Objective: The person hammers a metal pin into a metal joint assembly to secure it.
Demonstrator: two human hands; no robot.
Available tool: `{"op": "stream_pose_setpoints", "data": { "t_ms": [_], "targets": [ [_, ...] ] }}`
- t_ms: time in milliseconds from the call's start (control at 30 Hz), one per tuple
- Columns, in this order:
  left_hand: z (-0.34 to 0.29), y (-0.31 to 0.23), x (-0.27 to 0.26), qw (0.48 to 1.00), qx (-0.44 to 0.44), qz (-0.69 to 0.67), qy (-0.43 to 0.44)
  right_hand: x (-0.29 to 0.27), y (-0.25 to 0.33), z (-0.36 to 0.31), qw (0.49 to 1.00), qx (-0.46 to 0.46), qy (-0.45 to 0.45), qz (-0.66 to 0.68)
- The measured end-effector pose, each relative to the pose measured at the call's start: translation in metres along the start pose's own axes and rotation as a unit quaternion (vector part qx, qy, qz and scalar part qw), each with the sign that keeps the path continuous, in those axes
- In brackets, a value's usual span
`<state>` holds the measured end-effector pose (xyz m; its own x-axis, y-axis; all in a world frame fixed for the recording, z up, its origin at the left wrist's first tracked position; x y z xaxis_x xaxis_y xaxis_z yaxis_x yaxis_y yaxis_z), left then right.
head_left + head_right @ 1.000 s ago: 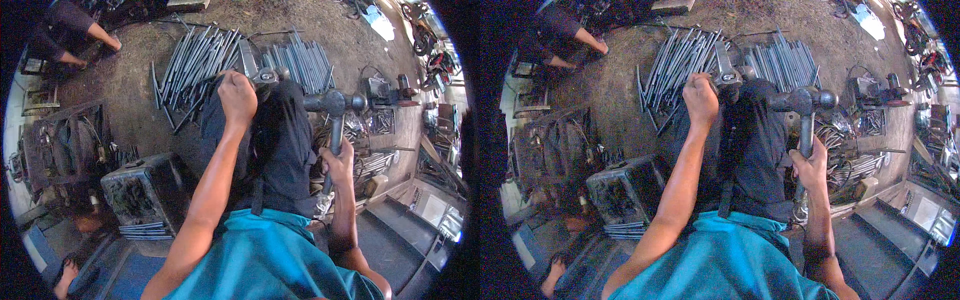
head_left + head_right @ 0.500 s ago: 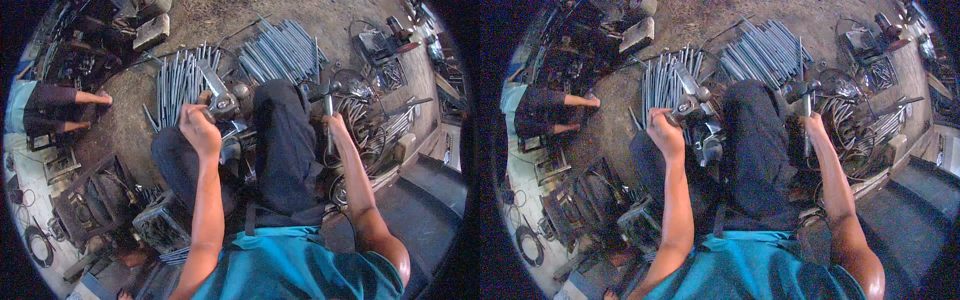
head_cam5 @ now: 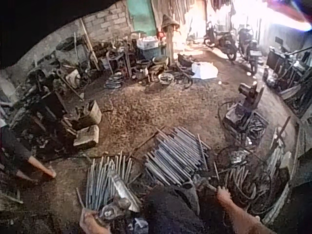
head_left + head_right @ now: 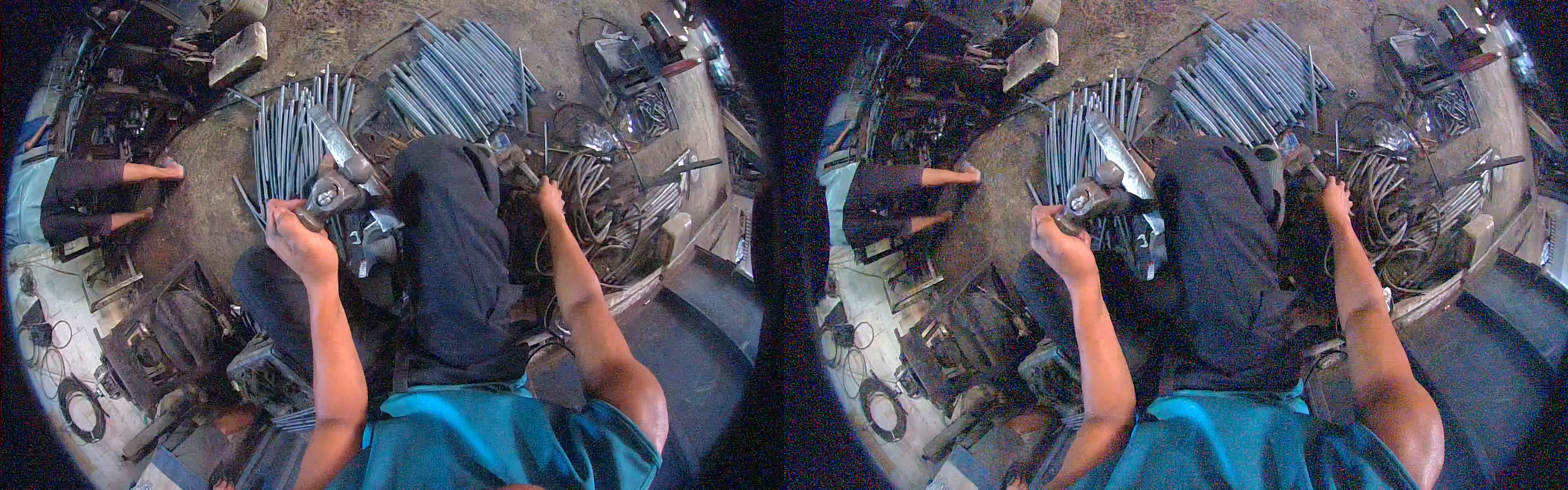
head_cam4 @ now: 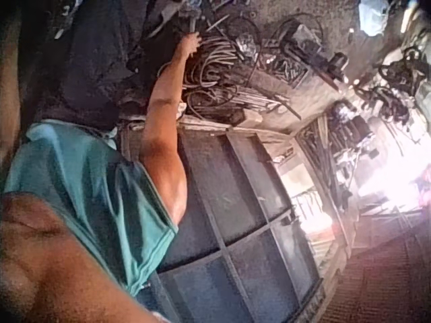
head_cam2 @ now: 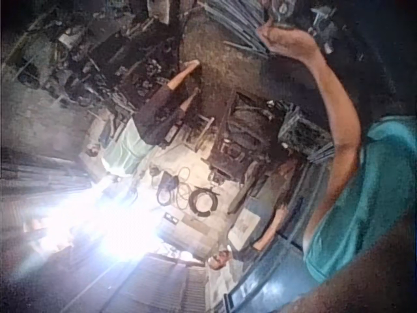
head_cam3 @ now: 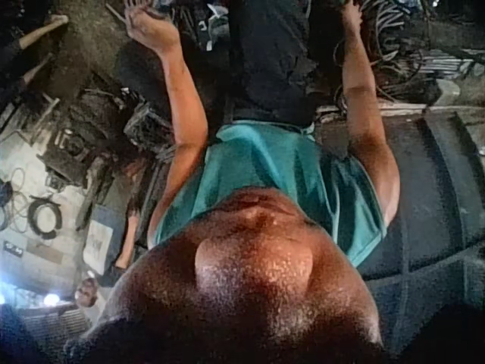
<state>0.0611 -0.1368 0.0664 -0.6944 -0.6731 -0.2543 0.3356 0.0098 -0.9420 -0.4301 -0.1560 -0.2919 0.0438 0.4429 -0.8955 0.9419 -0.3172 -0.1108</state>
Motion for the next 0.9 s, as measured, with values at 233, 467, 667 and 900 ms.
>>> {"op": "stream_pose_setpoints", "data": {
  "t_ms": [233,467,667,900],
  "targets": [
    [-0.005,-0.001,0.000,0.991,0.124,0.038,0.013,-0.131,0.054,-0.021,0.911,-0.049,-0.066,0.404],
    [-0.006,0.009,-0.011,0.985,0.164,0.028,0.041,-0.318,0.199,-0.173,0.855,-0.343,-0.172,0.349],
    [-0.004,0.011,-0.009,0.995,0.098,-0.028,0.008,-0.269,0.283,-0.227,0.833,-0.499,-0.117,0.206],
    [-0.009,-0.003,0.003,0.997,0.064,-0.048,0.006,-0.219,0.337,-0.192,0.729,-0.546,0.165,0.378]
  ]
}}
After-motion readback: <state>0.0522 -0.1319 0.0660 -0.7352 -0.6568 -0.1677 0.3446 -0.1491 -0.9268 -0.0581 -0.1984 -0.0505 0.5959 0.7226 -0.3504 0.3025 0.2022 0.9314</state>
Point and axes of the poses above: each hand's wrist, its own z-axis towards the middle knuckle, its own x-axis out of the palm, y = z × x, the point moved 5 cm from there along z, towards the middle knuckle, and after that the axes turned 10 degrees about -z, right-handed, at the moved point
